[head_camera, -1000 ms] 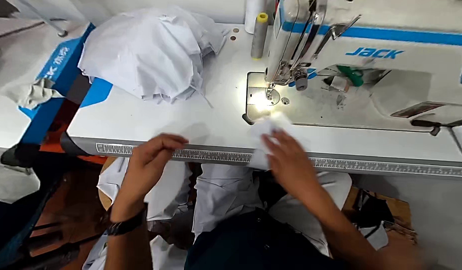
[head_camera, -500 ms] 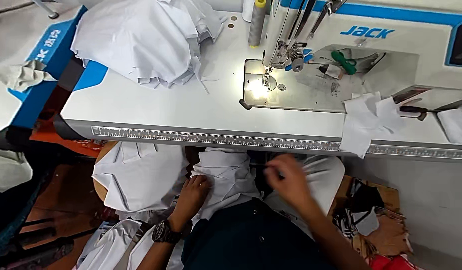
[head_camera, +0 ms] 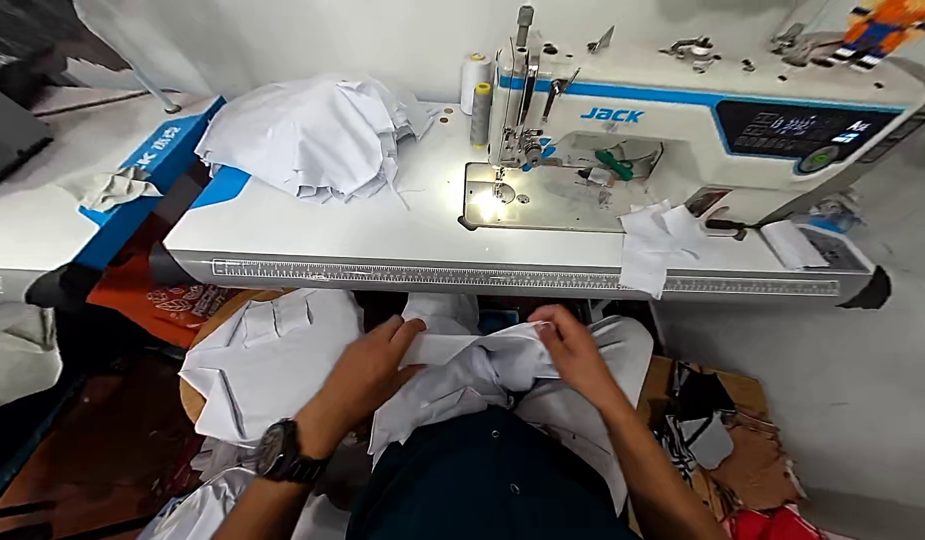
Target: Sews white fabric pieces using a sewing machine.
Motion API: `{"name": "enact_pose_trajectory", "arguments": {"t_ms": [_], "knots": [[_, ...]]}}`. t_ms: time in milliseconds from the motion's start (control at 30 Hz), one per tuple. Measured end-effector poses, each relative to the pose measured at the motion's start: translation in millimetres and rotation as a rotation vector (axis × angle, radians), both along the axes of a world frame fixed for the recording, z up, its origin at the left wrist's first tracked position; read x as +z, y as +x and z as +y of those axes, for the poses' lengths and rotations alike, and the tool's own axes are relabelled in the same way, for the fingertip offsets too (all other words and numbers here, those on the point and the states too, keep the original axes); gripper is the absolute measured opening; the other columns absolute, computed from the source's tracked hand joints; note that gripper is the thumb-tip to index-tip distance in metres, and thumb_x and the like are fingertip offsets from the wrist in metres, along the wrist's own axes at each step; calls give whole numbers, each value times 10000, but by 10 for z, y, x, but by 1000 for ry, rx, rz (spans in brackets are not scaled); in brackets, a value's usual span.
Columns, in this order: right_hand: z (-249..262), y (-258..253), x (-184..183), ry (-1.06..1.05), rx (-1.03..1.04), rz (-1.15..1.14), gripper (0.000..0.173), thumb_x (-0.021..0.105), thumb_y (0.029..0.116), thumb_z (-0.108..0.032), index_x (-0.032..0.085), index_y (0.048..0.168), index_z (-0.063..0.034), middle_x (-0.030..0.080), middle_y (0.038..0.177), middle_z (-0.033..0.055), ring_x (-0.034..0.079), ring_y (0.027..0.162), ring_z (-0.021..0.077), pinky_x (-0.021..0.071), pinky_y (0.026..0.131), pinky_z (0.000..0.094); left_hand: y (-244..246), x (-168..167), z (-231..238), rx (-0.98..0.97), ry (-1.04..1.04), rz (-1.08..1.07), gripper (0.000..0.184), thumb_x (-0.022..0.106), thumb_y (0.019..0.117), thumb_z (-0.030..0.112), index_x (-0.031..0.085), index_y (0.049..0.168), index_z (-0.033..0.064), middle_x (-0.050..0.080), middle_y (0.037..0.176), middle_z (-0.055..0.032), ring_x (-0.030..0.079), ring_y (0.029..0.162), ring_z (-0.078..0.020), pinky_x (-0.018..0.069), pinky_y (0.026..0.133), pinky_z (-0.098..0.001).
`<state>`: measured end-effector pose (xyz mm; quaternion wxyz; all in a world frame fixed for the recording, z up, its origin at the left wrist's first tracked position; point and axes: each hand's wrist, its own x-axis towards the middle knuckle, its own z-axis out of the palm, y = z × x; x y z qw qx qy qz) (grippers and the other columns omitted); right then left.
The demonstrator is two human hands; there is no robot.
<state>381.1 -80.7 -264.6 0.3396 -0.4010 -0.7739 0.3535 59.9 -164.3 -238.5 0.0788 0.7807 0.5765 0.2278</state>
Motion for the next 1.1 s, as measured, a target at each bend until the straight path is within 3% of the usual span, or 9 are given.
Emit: {"name": "enact_pose_trajectory", "arguments": {"t_ms": [67,133,200,333,400,533,733,1000,1100], "knots": [[-36,201,608,312,38,-54,206,557,1006,-116,706,1143,-83,717,1043,14,680,873,75,594,763,282,-47,447,-41,-71,208,101,311,739,802,68,717,1111,38,653,938,-157,677,756,-324,572,586,-512],[-37,364,1190,612,49,-106,182,595,990,-194,742,1067,-120,717,952,-16,674,849,45,580,744,234,-146,898,-41,-157,343,11,210,616,906,221,723,1055,117,680,961,-33,669,816,-141,576,672,-339],[85,483,1627,810,7,-150,197,592,1016,-245,738,1037,-114,722,910,16,679,839,75,566,732,247,-271,1266,38,-278,291,-179,231,585,998,358,701,1118,198,705,1047,75,657,961,0,562,844,-209],[1016,258,2001,954,63,-293,190,622,971,-198,756,997,-65,737,883,108,700,768,223,553,655,404,-466,1549,725,-265,242,-362,197,669,939,384,738,1025,220,721,954,162,646,847,99,556,750,-130],[1534,11,1944,1014,83,-439,174,629,987,-161,745,1076,-68,741,996,142,721,907,322,577,740,503,-510,1484,1188,-73,232,-286,217,683,904,229,715,1067,89,714,948,34,656,796,-1,575,718,-223],[1422,-165,1469,934,-131,-386,208,573,1027,-111,738,1144,-64,730,1130,131,685,1096,294,561,932,458,-420,1183,1515,281,220,28,409,611,1012,181,584,1372,-13,618,1307,-273,597,1200,-473,472,972,-671],[1205,-316,175,393,-328,-448,360,567,1023,-363,718,1256,-133,607,1426,93,547,1344,321,472,1071,553,260,-78,1639,11,93,39,464,531,1014,483,714,1252,129,630,1394,-97,553,1349,-303,453,1102,-557],[1124,38,-24,433,-207,-421,382,531,1032,-503,691,1272,-252,628,1402,91,545,1360,319,415,1127,607,93,-61,1359,30,93,76,459,496,1031,516,697,1282,188,662,1357,-84,614,1259,-288,497,1016,-506],[1391,35,45,408,-215,-498,535,509,1012,-573,670,1336,-178,570,1466,136,477,1412,369,366,1135,662,60,-77,1746,-23,58,120,527,444,1036,549,663,1358,194,604,1435,-94,532,1367,-331,400,1109,-635]]}}
